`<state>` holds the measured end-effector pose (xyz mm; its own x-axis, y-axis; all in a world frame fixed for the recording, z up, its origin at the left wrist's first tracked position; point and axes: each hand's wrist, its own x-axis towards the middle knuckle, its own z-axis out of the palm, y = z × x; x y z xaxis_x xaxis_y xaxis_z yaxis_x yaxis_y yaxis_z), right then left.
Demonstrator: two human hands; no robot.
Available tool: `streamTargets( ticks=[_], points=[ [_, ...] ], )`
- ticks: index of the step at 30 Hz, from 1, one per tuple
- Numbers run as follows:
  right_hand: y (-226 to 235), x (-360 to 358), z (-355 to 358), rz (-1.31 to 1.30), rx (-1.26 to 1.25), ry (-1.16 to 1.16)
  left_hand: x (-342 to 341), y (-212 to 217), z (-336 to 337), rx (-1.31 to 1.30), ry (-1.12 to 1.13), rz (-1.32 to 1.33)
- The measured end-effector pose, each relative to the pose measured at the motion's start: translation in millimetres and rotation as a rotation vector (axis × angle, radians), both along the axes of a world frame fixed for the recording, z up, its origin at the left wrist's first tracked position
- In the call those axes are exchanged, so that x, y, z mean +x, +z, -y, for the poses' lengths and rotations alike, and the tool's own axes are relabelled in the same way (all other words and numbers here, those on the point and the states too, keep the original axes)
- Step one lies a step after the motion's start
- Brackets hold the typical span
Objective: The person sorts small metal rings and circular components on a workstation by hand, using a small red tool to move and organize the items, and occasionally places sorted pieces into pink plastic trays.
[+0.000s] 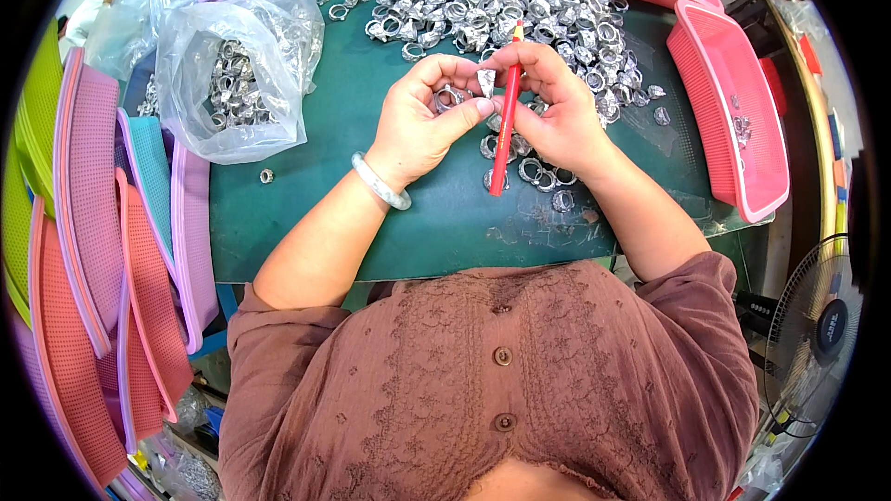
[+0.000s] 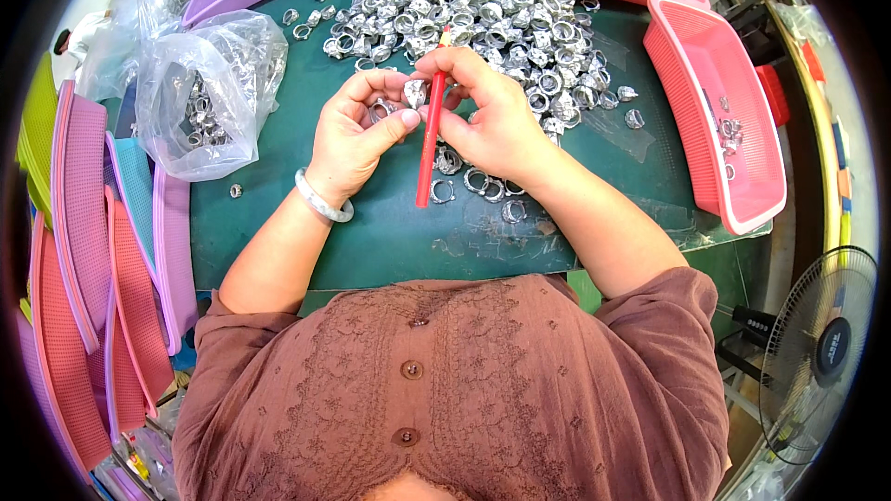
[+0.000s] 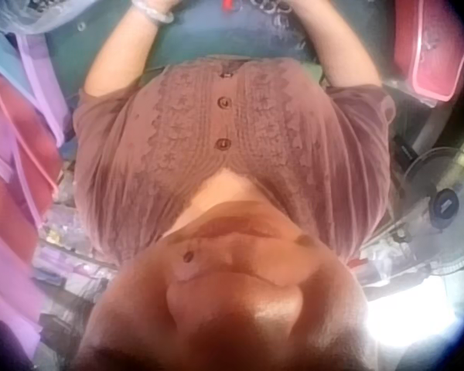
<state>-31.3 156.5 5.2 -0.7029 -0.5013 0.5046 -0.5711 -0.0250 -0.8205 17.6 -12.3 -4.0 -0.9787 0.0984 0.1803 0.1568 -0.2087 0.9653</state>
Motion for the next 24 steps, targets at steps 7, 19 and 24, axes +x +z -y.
streamTargets(
  ticks=[7,19,24],
  points=[
    [0.4,-0.9,-1.2,-0.013,0.020,0.002,-0.2,-1.0,-1.4,-0.064,0.044,-0.049],
    [0.2,-0.9,-0.7,0.030,0.013,0.014,0.7,2.1,-2.7,-0.087,0.075,-0.067],
    [0.8,-0.6,-0.8,0.035,-0.001,0.017,1.0,2.0,-2.9,-0.078,0.079,-0.050]
  ],
)
